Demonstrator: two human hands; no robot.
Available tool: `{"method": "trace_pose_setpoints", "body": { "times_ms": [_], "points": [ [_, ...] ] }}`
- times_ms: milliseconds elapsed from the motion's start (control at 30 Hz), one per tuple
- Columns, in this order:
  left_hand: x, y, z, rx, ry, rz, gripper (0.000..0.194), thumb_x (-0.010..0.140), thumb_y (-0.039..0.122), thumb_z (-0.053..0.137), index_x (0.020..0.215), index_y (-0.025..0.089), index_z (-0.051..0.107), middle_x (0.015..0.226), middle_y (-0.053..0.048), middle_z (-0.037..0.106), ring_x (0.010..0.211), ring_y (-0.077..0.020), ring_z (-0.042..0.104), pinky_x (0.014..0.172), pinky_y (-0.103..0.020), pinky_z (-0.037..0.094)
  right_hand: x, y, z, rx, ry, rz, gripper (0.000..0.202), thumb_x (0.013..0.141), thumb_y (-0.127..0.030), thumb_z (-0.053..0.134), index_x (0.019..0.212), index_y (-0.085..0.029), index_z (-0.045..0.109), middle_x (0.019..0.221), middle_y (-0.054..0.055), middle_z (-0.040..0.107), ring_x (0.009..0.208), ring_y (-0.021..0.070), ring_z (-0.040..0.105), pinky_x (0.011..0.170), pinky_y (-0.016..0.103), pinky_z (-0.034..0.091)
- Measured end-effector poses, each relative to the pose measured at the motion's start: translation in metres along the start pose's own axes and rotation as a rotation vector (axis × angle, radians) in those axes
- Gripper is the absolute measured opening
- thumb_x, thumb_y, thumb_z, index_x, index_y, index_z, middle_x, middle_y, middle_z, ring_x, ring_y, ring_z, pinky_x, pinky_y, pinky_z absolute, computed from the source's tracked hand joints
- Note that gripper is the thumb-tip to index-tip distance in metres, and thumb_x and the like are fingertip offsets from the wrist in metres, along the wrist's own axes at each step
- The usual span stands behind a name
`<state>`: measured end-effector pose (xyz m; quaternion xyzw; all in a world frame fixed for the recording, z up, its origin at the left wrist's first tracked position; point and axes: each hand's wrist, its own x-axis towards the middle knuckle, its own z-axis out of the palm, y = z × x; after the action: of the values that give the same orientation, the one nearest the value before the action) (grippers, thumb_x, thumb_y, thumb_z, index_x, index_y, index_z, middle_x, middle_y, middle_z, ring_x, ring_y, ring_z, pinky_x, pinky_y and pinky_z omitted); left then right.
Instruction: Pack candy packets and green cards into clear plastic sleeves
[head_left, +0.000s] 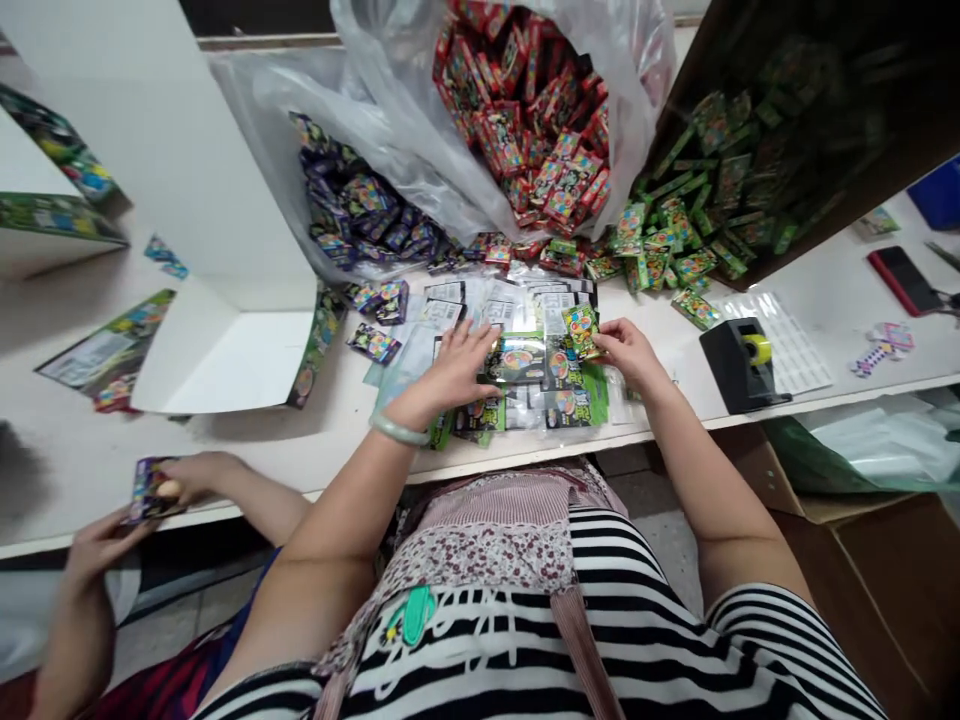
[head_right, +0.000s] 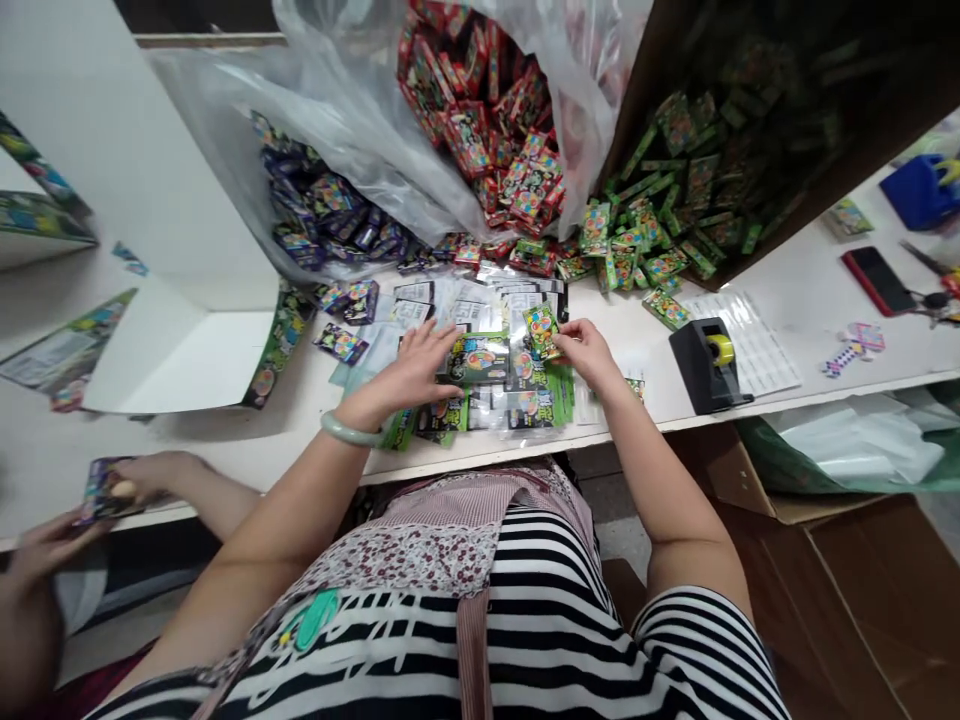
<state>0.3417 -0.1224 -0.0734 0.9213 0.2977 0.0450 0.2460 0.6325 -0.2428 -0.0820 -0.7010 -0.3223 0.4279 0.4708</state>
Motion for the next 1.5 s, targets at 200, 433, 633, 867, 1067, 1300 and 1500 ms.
{"method": "trace_pose_setpoints", "body": {
  "times_ms": [200, 433, 633, 867, 1067, 1300, 1500],
  "points": [
    [-0.025, -0.012, -0.011, -0.051, 0.188, -0.025, 0.102, 0.065, 0.042, 0.087, 0.152, 0.022, 0.037, 0.142, -0.016, 0.047, 0.137, -0.0394, 0.042, 0.121, -0.061, 0.027, -0.011, 0.002, -0.005, -0.257, -0.028, -0.123, 0.038, 0.072, -0.042, 0.077, 0.098, -0.021, 0.058, 0.087, 0.002, 0.065, 0.082, 0.0208, 0.063, 0.079, 0.040, 0.057],
    [-0.040, -0.016, -0.015, -0.228, 0.257, 0.023, 0.097, 0.063, 0.051, 0.087, 0.146, 0.024, 0.043, 0.133, -0.012, 0.044, 0.128, -0.0344, 0.047, 0.116, -0.054, 0.040, -0.002, -0.023, -0.020, -0.834, -0.458, -0.512, 0.084, 0.067, -0.025, 0.085, 0.143, -0.029, 0.050, 0.158, 0.010, 0.042, 0.150, 0.0368, 0.028, 0.119, 0.058, 0.030],
    [-0.040, -0.006, -0.013, -0.188, 0.209, 0.023, 0.099, 0.062, 0.047, 0.088, 0.146, 0.023, 0.043, 0.134, -0.013, 0.043, 0.131, -0.0370, 0.045, 0.117, -0.056, 0.038, -0.007, -0.037, -0.014, -0.777, -0.496, -0.642, 0.069, 0.072, -0.020, 0.075, 0.137, -0.022, 0.054, 0.140, 0.015, 0.053, 0.134, 0.0335, 0.049, 0.115, 0.053, 0.039],
    [-0.042, 0.005, -0.017, -0.135, 0.218, 0.141, 0.096, 0.068, 0.044, 0.084, 0.149, 0.021, 0.037, 0.140, -0.015, 0.042, 0.134, -0.0365, 0.042, 0.118, -0.056, 0.037, -0.050, -0.077, -0.008, -0.713, -0.543, -0.850, 0.065, 0.081, -0.033, 0.074, 0.141, -0.028, 0.053, 0.144, 0.013, 0.047, 0.136, 0.0334, 0.044, 0.116, 0.053, 0.039],
    [-0.044, 0.008, -0.017, -0.083, 0.165, 0.224, 0.097, 0.072, 0.050, 0.081, 0.152, 0.024, 0.033, 0.143, -0.015, 0.043, 0.134, -0.0371, 0.043, 0.116, -0.058, 0.039, -0.047, -0.082, -0.003, -0.903, -0.588, -0.896, 0.060, 0.080, -0.026, 0.074, 0.138, -0.023, 0.057, 0.142, 0.016, 0.050, 0.132, 0.0353, 0.047, 0.110, 0.056, 0.044],
    [-0.042, 0.008, -0.014, -0.138, 0.112, 0.274, 0.099, 0.074, 0.053, 0.081, 0.154, 0.027, 0.030, 0.142, -0.015, 0.042, 0.134, -0.0365, 0.044, 0.115, -0.058, 0.041, -0.044, -0.085, 0.001, -0.980, -0.590, -0.891, 0.058, 0.081, -0.032, 0.077, 0.135, -0.019, 0.060, 0.138, 0.018, 0.054, 0.125, 0.0369, 0.051, 0.104, 0.056, 0.048],
    [-0.044, 0.009, -0.012, -0.165, 0.119, 0.274, 0.098, 0.073, 0.053, 0.081, 0.154, 0.027, 0.031, 0.140, -0.014, 0.043, 0.131, -0.0351, 0.046, 0.114, -0.058, 0.043, -0.042, -0.077, 0.010, -0.972, -0.582, -0.873, 0.067, 0.076, -0.031, 0.082, 0.137, -0.019, 0.056, 0.138, 0.018, 0.054, 0.128, 0.0375, 0.050, 0.106, 0.057, 0.046]
  ]
}}
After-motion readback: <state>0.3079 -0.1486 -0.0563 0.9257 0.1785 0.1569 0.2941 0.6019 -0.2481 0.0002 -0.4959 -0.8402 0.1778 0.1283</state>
